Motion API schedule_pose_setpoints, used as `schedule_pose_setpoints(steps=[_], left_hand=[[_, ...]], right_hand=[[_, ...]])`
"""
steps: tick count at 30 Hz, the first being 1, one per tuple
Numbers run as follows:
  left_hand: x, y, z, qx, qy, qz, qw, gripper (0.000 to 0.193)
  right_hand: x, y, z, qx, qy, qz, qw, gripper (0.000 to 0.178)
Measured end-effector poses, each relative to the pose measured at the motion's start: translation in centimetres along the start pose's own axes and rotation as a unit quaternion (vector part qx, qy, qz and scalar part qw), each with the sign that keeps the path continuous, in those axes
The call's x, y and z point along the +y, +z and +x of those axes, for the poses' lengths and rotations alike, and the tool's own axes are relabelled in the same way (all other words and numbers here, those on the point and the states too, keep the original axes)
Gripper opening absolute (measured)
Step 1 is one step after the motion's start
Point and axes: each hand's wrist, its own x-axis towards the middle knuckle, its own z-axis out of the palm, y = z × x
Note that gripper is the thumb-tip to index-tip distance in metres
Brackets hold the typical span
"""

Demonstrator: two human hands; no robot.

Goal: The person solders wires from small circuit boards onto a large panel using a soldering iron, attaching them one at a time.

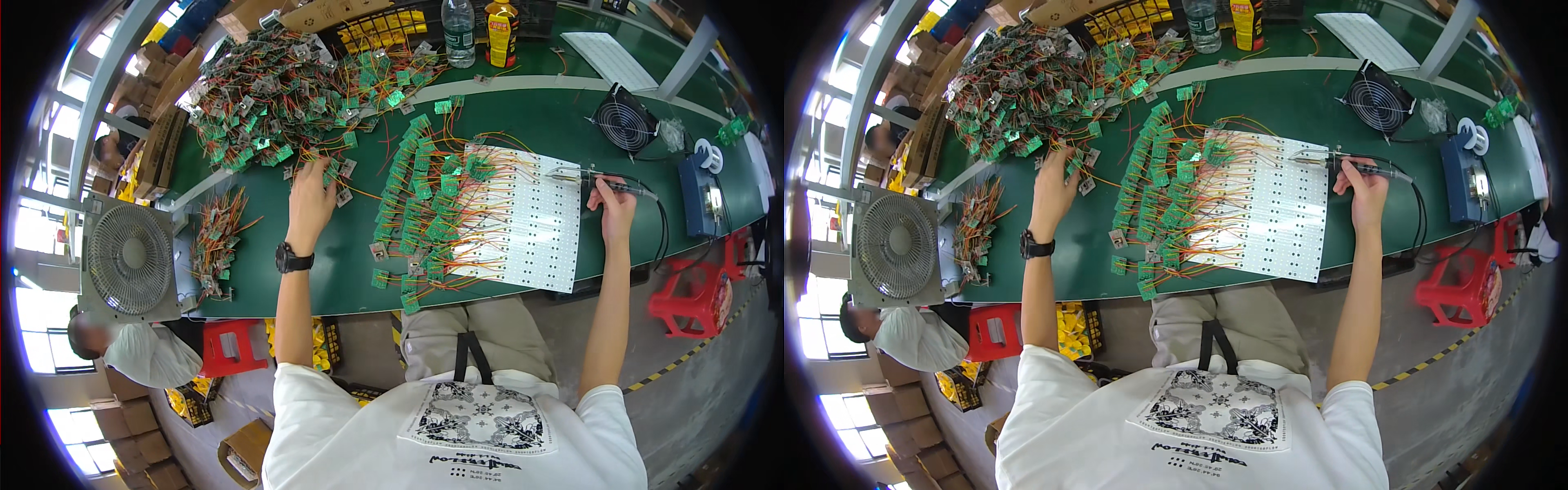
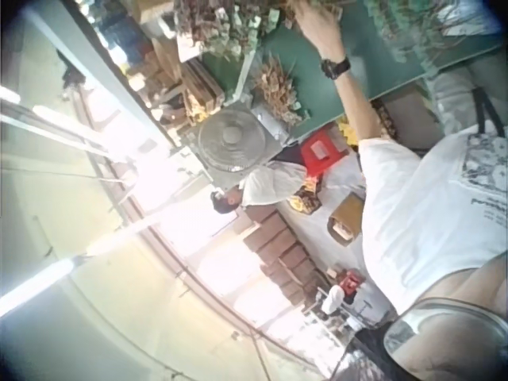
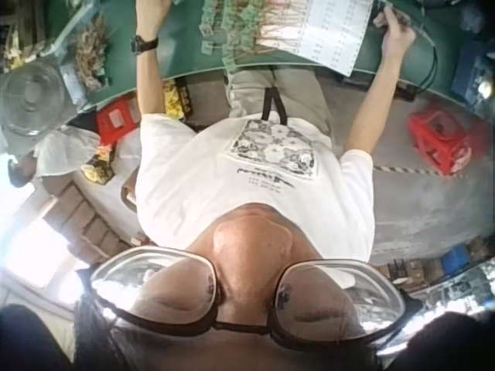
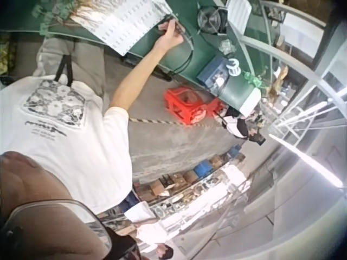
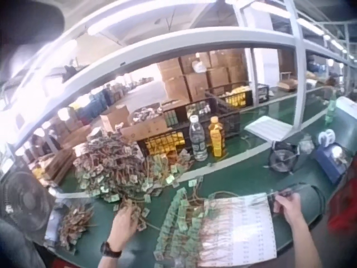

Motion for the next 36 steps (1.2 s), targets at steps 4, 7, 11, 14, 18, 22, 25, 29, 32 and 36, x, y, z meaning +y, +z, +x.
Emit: schedule_pose_setpoints(steps=[4, 7, 11, 14, 18, 22, 25, 29, 32, 36], left_hand=[[0.4, 0.2, -0.9, -0.022, -0.031, -0.045, 0.998, 0.034], [0.7, -0.7, -1.1, -0.030, -0.056, -0.066, 0.996, 0.030], [0.6, -2.2, -2.1, -0.076, -0.068, -0.043, 0.994, 0.013], [0.6, -3.4, -2.9, -0.077, -0.045, 0.023, 0.996, 0.007], [1.0, -4.8, -3.3, -0.039, -0.046, 0.082, 0.995, 0.009], [2.2, -5.9, -3.8, -0.007, -0.108, 0.039, 0.993, 0.007], [2.8, -5.3, -4.0, 0.025, -0.063, 0.069, 0.995, 0.013], [4.9, -4.2, -2.9, 0.079, -0.035, 0.069, 0.994, 0.011], [7.3, -2.8, -0.9, 0.146, -0.009, -0.108, 0.983, 0.010], [12.1, -0.6, 2.5, 0.137, 0.044, -0.326, 0.935, 0.018]], right_hand=[[-0.2, -0.2, -0.1, 0.003, -0.007, -0.015, 1.000, 0.018], [-0.4, 0.1, -0.3, 0.011, -0.007, -0.014, 1.000, 0.017], [-0.2, 0.1, -0.2, 0.013, -0.005, -0.006, 1.000, 0.016], [-0.3, 0.3, -0.3, 0.019, -0.014, -0.005, 1.000, 0.016], [-0.5, 0.3, -0.5, 0.042, -0.032, -0.007, 0.999, 0.016], [-1.2, 0.1, -1.0, 0.054, -0.019, 0.042, 0.997, 0.018], [-1.6, 0.1, -1.0, 0.034, 0.041, 0.070, 0.996, 0.019], [-1.5, -0.4, -0.1, 0.006, 0.087, 0.061, 0.994, 0.019], [-0.9, -0.6, -0.3, 0.003, 0.093, 0.060, 0.994, 0.020], [-0.5, 0.0, -0.8, 0.035, 0.048, 0.047, 0.997, 0.021]])
